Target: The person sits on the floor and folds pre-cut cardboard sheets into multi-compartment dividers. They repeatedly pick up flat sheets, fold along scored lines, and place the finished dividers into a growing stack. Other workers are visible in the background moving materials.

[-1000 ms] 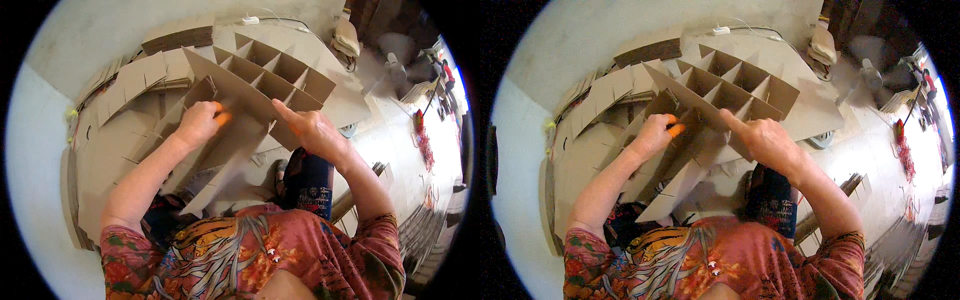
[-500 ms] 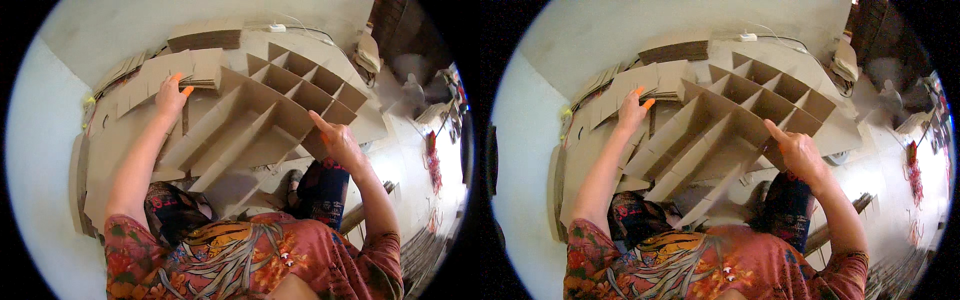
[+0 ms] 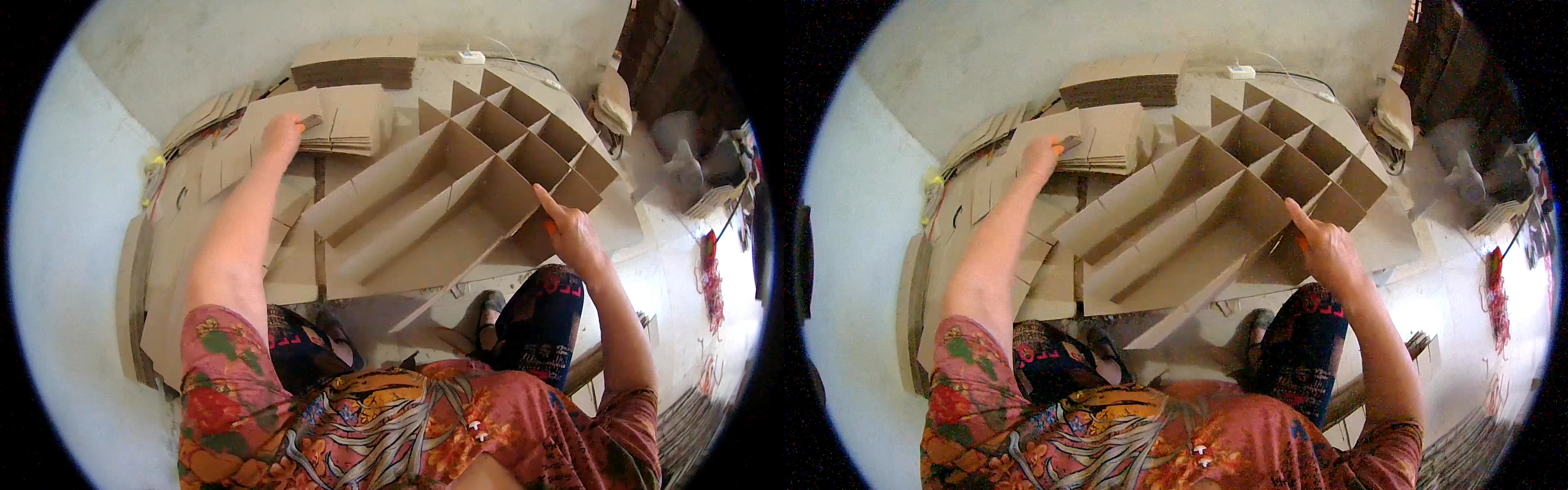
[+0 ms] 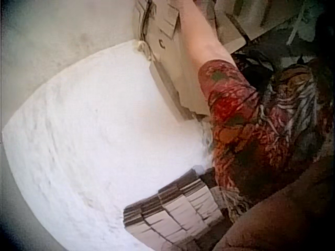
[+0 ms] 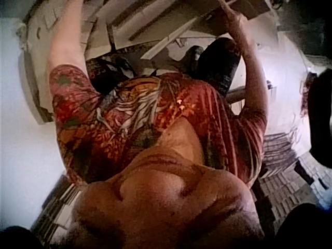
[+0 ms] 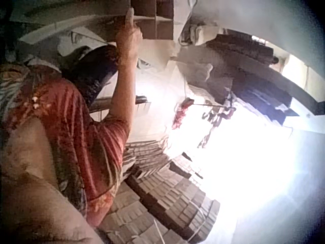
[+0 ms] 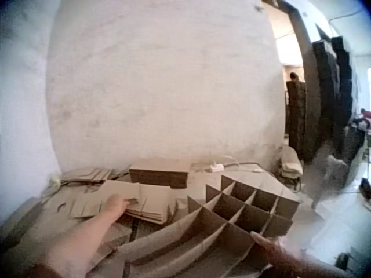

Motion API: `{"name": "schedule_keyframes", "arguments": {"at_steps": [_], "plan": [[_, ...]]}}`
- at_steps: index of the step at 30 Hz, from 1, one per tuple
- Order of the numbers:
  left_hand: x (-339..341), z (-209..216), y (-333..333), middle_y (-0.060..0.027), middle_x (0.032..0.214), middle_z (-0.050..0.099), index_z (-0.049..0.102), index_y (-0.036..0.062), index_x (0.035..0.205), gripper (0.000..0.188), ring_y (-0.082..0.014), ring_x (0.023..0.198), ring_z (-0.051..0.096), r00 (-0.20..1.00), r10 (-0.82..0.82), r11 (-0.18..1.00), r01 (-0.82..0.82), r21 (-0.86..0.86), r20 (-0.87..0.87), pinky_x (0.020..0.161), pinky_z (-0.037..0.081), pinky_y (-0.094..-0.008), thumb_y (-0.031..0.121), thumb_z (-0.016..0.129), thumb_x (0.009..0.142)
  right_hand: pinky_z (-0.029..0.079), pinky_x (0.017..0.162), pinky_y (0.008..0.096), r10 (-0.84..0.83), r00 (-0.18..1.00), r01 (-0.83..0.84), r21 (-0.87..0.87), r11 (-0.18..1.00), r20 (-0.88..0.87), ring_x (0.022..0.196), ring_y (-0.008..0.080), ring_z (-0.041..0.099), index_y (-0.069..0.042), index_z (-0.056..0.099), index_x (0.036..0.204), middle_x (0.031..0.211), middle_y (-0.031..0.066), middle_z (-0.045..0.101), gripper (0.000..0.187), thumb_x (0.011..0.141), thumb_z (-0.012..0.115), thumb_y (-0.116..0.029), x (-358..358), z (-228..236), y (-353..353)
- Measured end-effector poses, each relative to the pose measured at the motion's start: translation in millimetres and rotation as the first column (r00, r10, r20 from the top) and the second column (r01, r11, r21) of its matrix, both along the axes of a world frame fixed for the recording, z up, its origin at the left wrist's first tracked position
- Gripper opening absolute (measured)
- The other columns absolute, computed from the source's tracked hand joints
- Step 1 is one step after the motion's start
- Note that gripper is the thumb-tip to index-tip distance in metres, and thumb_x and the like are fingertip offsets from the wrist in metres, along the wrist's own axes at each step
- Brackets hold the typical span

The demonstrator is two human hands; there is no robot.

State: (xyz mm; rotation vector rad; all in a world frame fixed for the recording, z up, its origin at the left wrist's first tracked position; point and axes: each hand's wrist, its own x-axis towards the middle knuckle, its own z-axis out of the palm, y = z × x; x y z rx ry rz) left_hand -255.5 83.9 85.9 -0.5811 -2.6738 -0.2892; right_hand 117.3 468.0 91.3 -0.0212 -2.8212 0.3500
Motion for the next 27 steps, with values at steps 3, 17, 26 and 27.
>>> {"name": "schedule_keyframes", "arguments": {"at_steps": [3, 17, 26, 27], "plan": [[-4, 18, -35, -0.0172, 0.071, 0.064, 0.07, 0.0038, 0.082, 0.029, -0.0277, 0.06, 0.056, 0.989, 0.024, 0.975, -0.055, 0.217, 0.143, 0.061, 0.044, -0.0377, 0.032, 0.067, 0.079, 0.048, 0.07, 0.0422, -0.018, 0.993, 0.023, 0.037, 0.999, -0.114, 0.081, 0.0367, 0.06, -0.01, 0.041, 0.133, 0.093, 0.0188, 0.061, 0.059, 0.078, 0.063, -0.007, 3, 21, -20], [236, 66, 101, -0.0141, 0.118, 0.058, 0.062, 0.0051, 0.111, 0.034, -0.0283, 0.111, 0.055, 0.46, -0.834, 0.422, 0.887, 0.186, -0.304, 0.092, 0.047, -0.0338, 0.011, 0.066, 0.077, 0.048, 0.08, 0.0294, -0.167, 0.956, -0.196, -0.95, 0.241, -0.24, 0.089, 0.0211, 0.061, 0.004, 0.059, 0.111, 0.104, 0.0108, 0.062, 0.027, 0.086, 0.055, -0.008, -17, 51, -60], [92, 59, 94, -0.0069, 0.096, 0.064, 0.057, -0.002, 0.116, 0.039, -0.0128, 0.08, 0.058, 0.746, -0.622, 0.532, 0.18, 0.827, 0.238, 0.071, 0.049, -0.0275, 0.021, 0.065, 0.086, 0.044, 0.065, 0.0241, -0.288, 0.872, -0.008, -0.6, 0.8, -0.396, 0.073, 0.0073, 0.054, 0.001, 0.065, 0.093, 0.078, 0.0036, 0.065, 0.011, 0.084, 0.062, -0.005, 61, 43, -73], [96, 59, 103, -0.0048, 0.094, 0.064, 0.058, -0.0014, 0.115, 0.037, -0.0114, 0.081, 0.057, 0.746, -0.6, 0.563, 0.136, 0.815, 0.29, 0.074, 0.048, -0.0255, 0.021, 0.064, 0.085, 0.044, 0.064, 0.0246, -0.269, 0.886, -0.056, -0.663, 0.747, -0.379, 0.072, 0.0075, 0.053, 0.001, 0.065, 0.092, 0.075, 0.0038, 0.063, 0.01, 0.085, 0.061, -0.005, 63, 46, -74]]}}
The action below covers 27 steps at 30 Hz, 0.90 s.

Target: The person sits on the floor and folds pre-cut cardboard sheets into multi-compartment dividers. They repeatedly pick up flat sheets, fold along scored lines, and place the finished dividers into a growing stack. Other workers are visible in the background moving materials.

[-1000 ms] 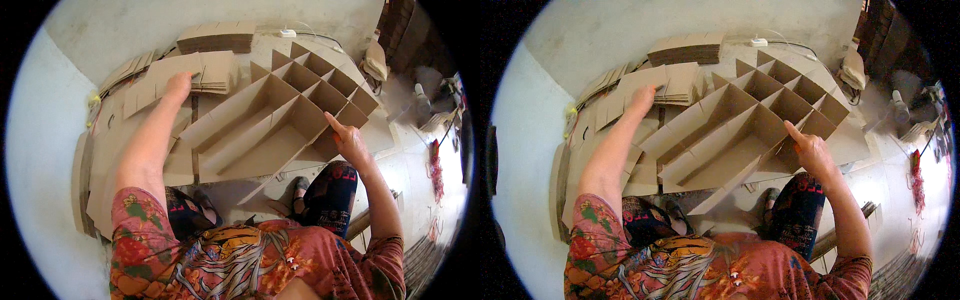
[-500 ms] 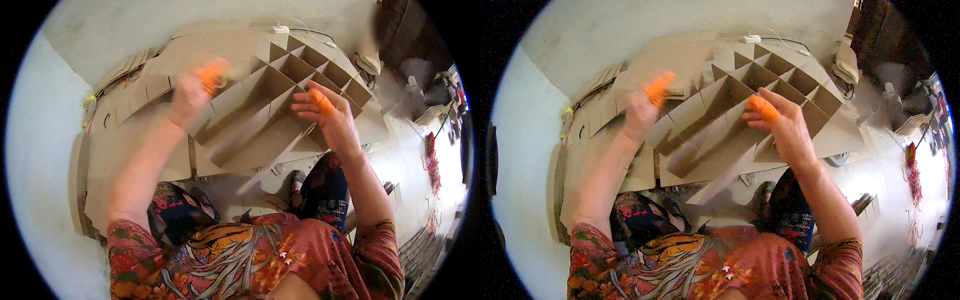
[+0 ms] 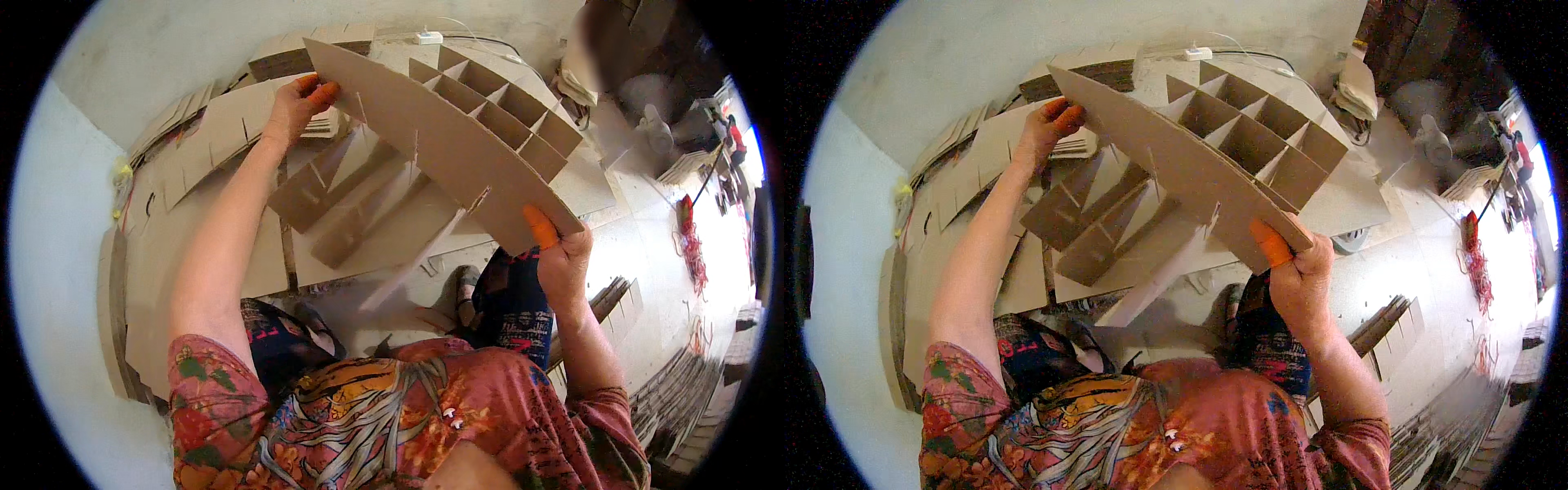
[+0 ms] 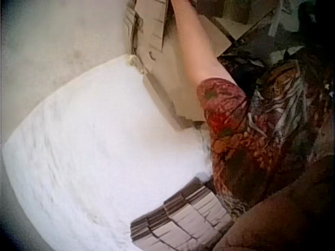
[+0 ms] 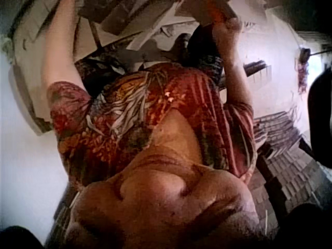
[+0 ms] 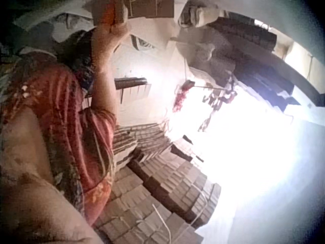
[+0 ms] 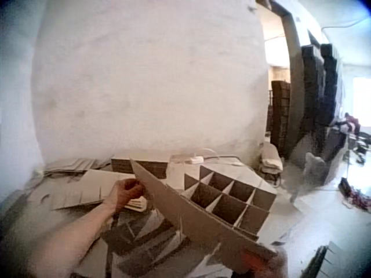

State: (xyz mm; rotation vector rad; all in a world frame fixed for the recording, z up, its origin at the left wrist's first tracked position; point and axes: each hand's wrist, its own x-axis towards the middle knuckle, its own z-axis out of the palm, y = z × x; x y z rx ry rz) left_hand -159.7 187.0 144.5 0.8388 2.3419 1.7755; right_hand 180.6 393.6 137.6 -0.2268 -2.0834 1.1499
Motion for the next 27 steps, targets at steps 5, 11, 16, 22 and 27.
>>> {"name": "schedule_keyframes", "arguments": {"at_steps": [5, 11, 16, 22, 27], "plan": [[6, 6, 3, -0.0054, 0.095, 0.064, 0.059, -0.0024, 0.111, 0.037, -0.0113, 0.082, 0.058, 0.994, 0.005, 0.998, 0.003, 0.067, -0.111, 0.076, 0.047, -0.0251, 0.023, 0.065, 0.085, 0.042, 0.062, 0.0235, 0.057, 0.998, -0.053, -0.089, 0.995, 0.033, 0.068, 0.0075, 0.049, 0.001, 0.063, 0.091, 0.07, 0.0037, 0.059, 0.009, 0.085, 0.06, -0.004, 5, 3, 0], [-6, -28, 0, -0.007, 0.096, 0.065, 0.06, -0.0035, 0.109, 0.037, -0.0117, 0.079, 0.058, 0.997, -0.012, 0.972, 0.03, -0.234, 0.08, 0.073, 0.047, -0.027, 0.024, 0.065, 0.084, 0.042, 0.064, 0.023, 0.158, 0.968, -0.11, -0.232, 0.966, 0.197, 0.073, 0.0066, 0.048, 0.002, 0.063, 0.095, 0.078, 0.0025, 0.062, 0.012, 0.084, 0.058, 0.0, -7, -31, 11], [-6, -47, -10, -0.0091, 0.092, 0.066, 0.062, -0.0037, 0.106, 0.037, -0.0141, 0.079, 0.059, 0.991, 0.04, 0.86, -0.101, -0.5, -0.131, 0.072, 0.047, -0.029, 0.025, 0.065, 0.084, 0.045, 0.072, 0.0229, 0.177, 0.958, -0.123, -0.233, 0.965, 0.227, 0.081, 0.0072, 0.052, 0.002, 0.063, 0.103, 0.089, 0.0043, 0.066, 0.019, 0.084, 0.059, 0.001, -7, -77, 18], [59, -23, -21, -0.0103, 0.093, 0.066, 0.062, -0.0025, 0.106, 0.038, -0.0134, 0.079, 0.058, 0.95, 0.067, 0.866, -0.208, -0.456, -0.306, 0.073, 0.047, -0.0271, 0.027, 0.066, 0.084, 0.05, 0.072, 0.0312, 0.076, 0.982, -0.099, 0.13, 0.987, 0.174, 0.087, 0.0239, 0.064, -0.004, 0.047, 0.128, 0.097, 0.0186, 0.065, 0.053, 0.078, 0.065, -0.004, -11, -39, 24], [40, -29, -56, -0.0168, 0.099, 0.065, 0.059, -0.0018, 0.112, 0.045, -0.0249, 0.087, 0.062, 0.944, 0.131, 0.844, -0.266, -0.466, -0.303, 0.075, 0.048, -0.0336, 0.031, 0.066, 0.082, 0.05, 0.072, 0.0386, 0.067, 0.829, -0.398, 0.503, 0.767, 0.555, 0.083, 0.0323, 0.063, -0.007, 0.053, 0.122, 0.092, 0.0181, 0.064, 0.045, 0.078, 0.058, 0.0, -26, -23, 29]]}}
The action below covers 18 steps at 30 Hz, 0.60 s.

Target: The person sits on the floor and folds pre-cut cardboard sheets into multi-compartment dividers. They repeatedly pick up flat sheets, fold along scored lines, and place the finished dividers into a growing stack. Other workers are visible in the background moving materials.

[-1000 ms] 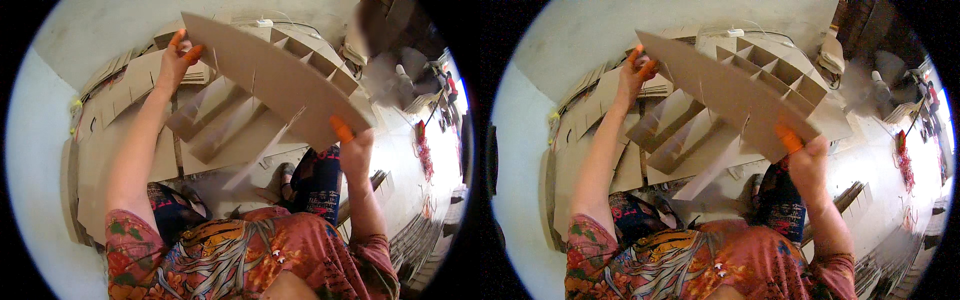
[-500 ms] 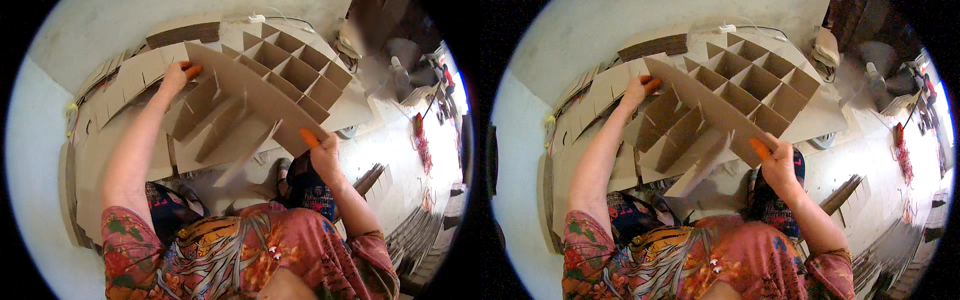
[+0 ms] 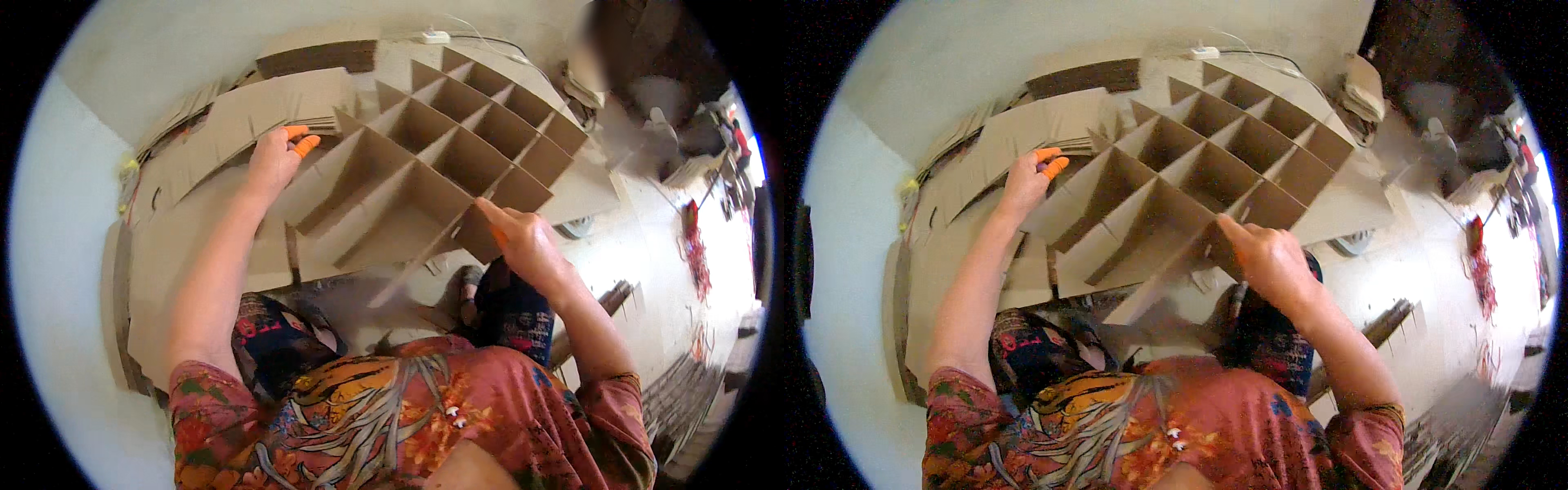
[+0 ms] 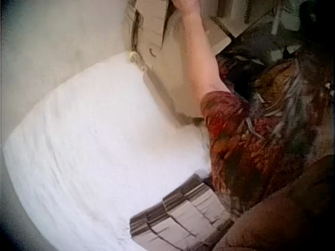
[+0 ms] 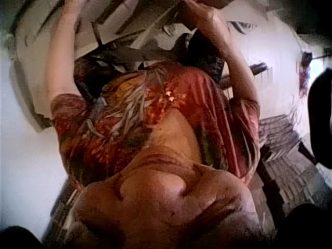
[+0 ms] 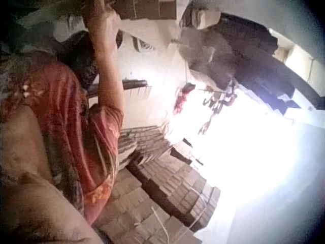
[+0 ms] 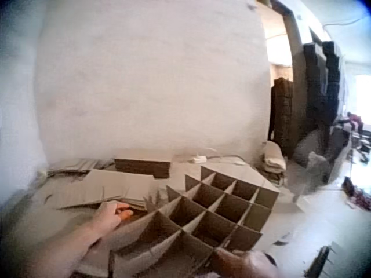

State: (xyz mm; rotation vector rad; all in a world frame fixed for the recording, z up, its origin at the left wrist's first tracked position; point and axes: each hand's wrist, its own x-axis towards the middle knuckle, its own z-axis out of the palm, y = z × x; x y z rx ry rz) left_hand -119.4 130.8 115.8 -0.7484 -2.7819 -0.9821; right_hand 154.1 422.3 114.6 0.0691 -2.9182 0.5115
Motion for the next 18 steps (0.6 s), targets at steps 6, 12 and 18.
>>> {"name": "schedule_keyframes", "arguments": {"at_steps": [6, 12, 18], "plan": [[-64, -17, -53, -0.0193, 0.12, 0.055, 0.048, 0.0004, 0.124, 0.06, -0.0325, 0.11, 0.053, 0.933, 0.184, 0.918, -0.276, -0.285, -0.31, 0.09, 0.044, -0.0411, 0.035, 0.068, 0.079, 0.047, 0.055, 0.0401, -0.068, 0.953, 0.078, 0.021, 0.997, -0.295, 0.064, 0.0337, 0.059, -0.007, 0.059, 0.111, 0.073, 0.0137, 0.057, 0.037, 0.075, 0.055, 0.002, -8, -18, 18], [-105, -54, -38, -0.0212, 0.119, 0.055, 0.049, 0.0021, 0.125, 0.051, -0.0332, 0.111, 0.052, 0.739, 0.091, 0.827, -0.43, -0.363, -0.668, 0.092, 0.042, -0.0415, 0.033, 0.06, 0.085, 0.046, 0.057, 0.0394, -0.099, 0.918, 0.048, -0.142, 0.989, -0.385, 0.065, 0.0345, 0.058, -0.006, 0.06, 0.109, 0.074, 0.0165, 0.057, 0.03, 0.08, 0.055, 0.001, -24, -31, 26], [-127, -30, -47, -0.019, 0.089, 0.065, 0.064, 0.0096, 0.109, 0.03, -0.0299, 0.078, 0.062, 0.926, 0.204, 0.875, -0.318, -0.366, -0.317, 0.068, 0.046, -0.0433, 0.029, 0.057, 0.086, 0.048, 0.062, 0.0381, -0.153, 0.926, 0.124, -0.104, 0.987, -0.346, 0.07, 0.0353, 0.059, -0.005, 0.057, 0.114, 0.083, 0.0176, 0.059, 0.032, 0.082, 0.057, -0.002, -22, -25, 27]]}}
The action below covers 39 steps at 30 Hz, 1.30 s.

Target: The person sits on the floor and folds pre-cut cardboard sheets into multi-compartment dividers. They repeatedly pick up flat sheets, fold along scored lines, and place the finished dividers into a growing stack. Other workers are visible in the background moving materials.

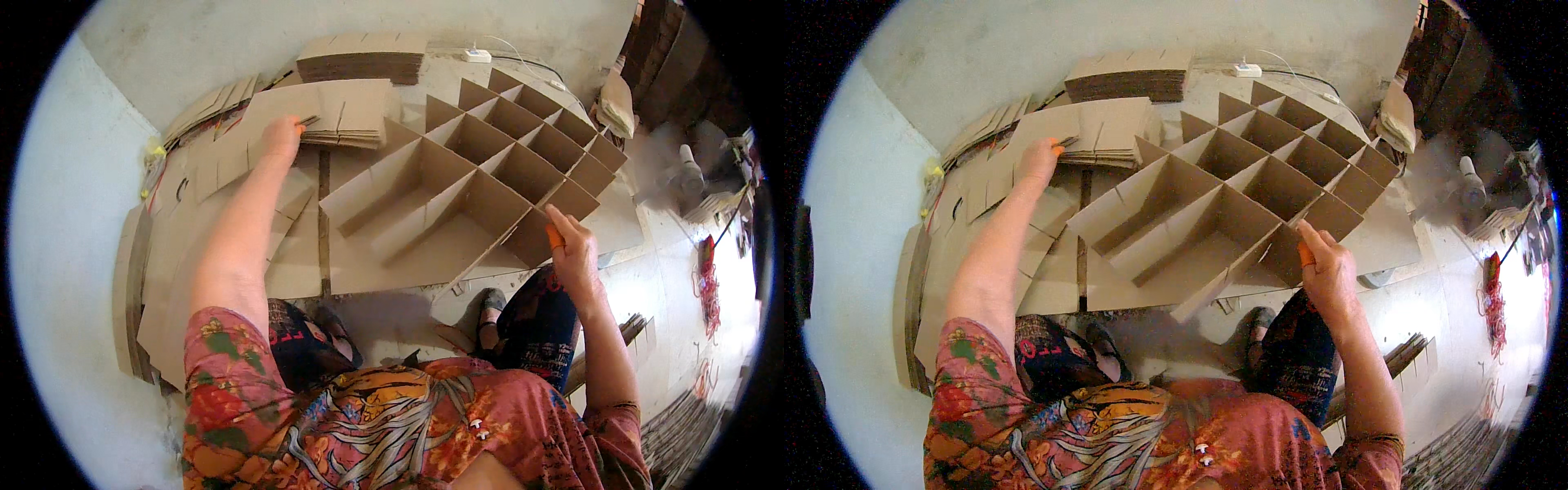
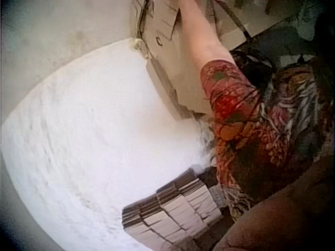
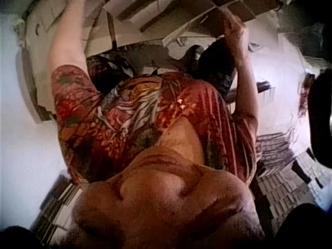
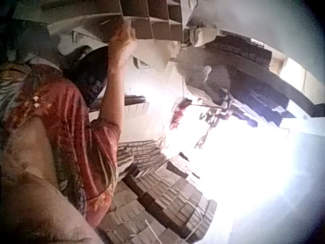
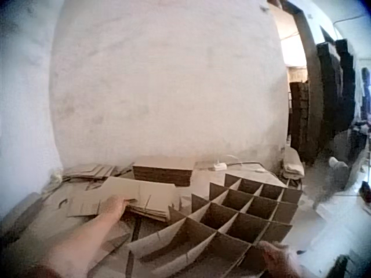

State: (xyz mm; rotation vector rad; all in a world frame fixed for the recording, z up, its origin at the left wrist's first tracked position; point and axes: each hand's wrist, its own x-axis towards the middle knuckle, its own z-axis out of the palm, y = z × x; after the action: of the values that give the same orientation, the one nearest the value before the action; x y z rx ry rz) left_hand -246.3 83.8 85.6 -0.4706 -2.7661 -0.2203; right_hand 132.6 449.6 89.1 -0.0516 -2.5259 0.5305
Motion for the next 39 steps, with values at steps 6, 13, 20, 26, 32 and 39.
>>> {"name": "schedule_keyframes", "arguments": {"at_steps": [6, 13, 20, 26, 32, 39], "plan": [[13, 34, -40, -0.0168, 0.073, 0.064, 0.068, 0.0061, 0.098, 0.029, -0.024, 0.065, 0.059, 0.998, -0.045, 0.853, 0.056, 0.519, -0.033, 0.059, 0.042, -0.0363, 0.03, 0.065, 0.082, 0.049, 0.074, 0.0321, 0.046, 0.975, -0.068, -0.094, 0.993, -0.219, 0.084, 0.0277, 0.063, -0.001, 0.054, 0.117, 0.1, 0.0155, 0.062, 0.036, 0.083, 0.062, -0.008, -11, 37, -30], [194, 58, 63, -0.0138, 0.122, 0.056, 0.057, 0.0033, 0.119, 0.04, -0.0264, 0.109, 0.056, 0.502, -0.748, 0.457, 0.864, 0.211, -0.434, 0.091, 0.047, -0.0326, 0.004, 0.057, 0.08, 0.049, 0.074, 0.0268, 0.285, 0.935, -0.231, -0.972, 0.037, -0.211, 0.087, 0.0182, 0.061, 0.008, 0.058, 0.108, 0.1, 0.0175, 0.063, 0.034, 0.091, 0.052, -0.021, -34, 71, -83], [194, 58, 71, -0.0148, 0.114, 0.059, 0.049, 0.0012, 0.125, 0.056, -0.0233, 0.092, 0.062, 0.773, -0.518, 0.529, 0.625, 0.574, -0.366, 0.076, 0.051, -0.0336, 0.024, 0.071, 0.078, 0.047, 0.071, 0.025, 0.052, 0.988, -0.144, -0.748, 0.648, -0.145, 0.078, 0.0113, 0.059, 0.0, 0.066, 0.097, 0.087, 0.004, 0.066, 0.017, 0.083, 0.061, -0.008, 6, 73, -51], [115, 54, 28, -0.0092, 0.095, 0.064, 0.05, -0.0004, 0.123, 0.037, -0.0131, 0.08, 0.059, 0.858, -0.491, 0.475, 0.123, 0.871, 0.147, 0.07, 0.049, -0.0268, 0.011, 0.058, 0.089, 0.047, 0.069, 0.0249, 0.1, 0.988, -0.152, -0.591, 0.792, -0.119, 0.077, 0.0083, 0.058, -0.001, 0.066, 0.097, 0.086, 0.0004, 0.067, 0.015, 0.084, 0.062, -0.007, 42, 80, -63], [129, 35, 32, -0.0061, 0.088, 0.065, 0.062, -0.0033, 0.104, 0.023, -0.0121, 0.075, 0.059, 0.879, -0.476, 0.321, 0.143, 0.936, 0.029, 0.068, 0.049, -0.0242, 0.013, 0.06, 0.088, 0.046, 0.061, 0.0248, 0.095, 0.986, -0.167, -0.742, 0.65, -0.138, 0.071, 0.0074, 0.057, 0.001, 0.066, 0.091, 0.076, 0.0026, 0.066, 0.012, 0.083, 0.063, -0.008, 38, 77, -73], [106, 12, 12, -0.0051, 0.091, 0.065, 0.063, -0.0025, 0.103, 0.026, -0.011, 0.075, 0.059, 0.826, -0.522, 0.392, 0.011, 0.92, 0.212, 0.066, 0.047, -0.0233, 0.017, 0.062, 0.086, 0.046, 0.063, 0.0245, 0.109, 0.987, -0.032, -0.532, 0.846, 0.115, 0.074, 0.0064, 0.053, 0.002, 0.065, 0.093, 0.08, 0.0019, 0.066, 0.017, 0.084, 0.065, -0.011, 12, 50, -50]]}}
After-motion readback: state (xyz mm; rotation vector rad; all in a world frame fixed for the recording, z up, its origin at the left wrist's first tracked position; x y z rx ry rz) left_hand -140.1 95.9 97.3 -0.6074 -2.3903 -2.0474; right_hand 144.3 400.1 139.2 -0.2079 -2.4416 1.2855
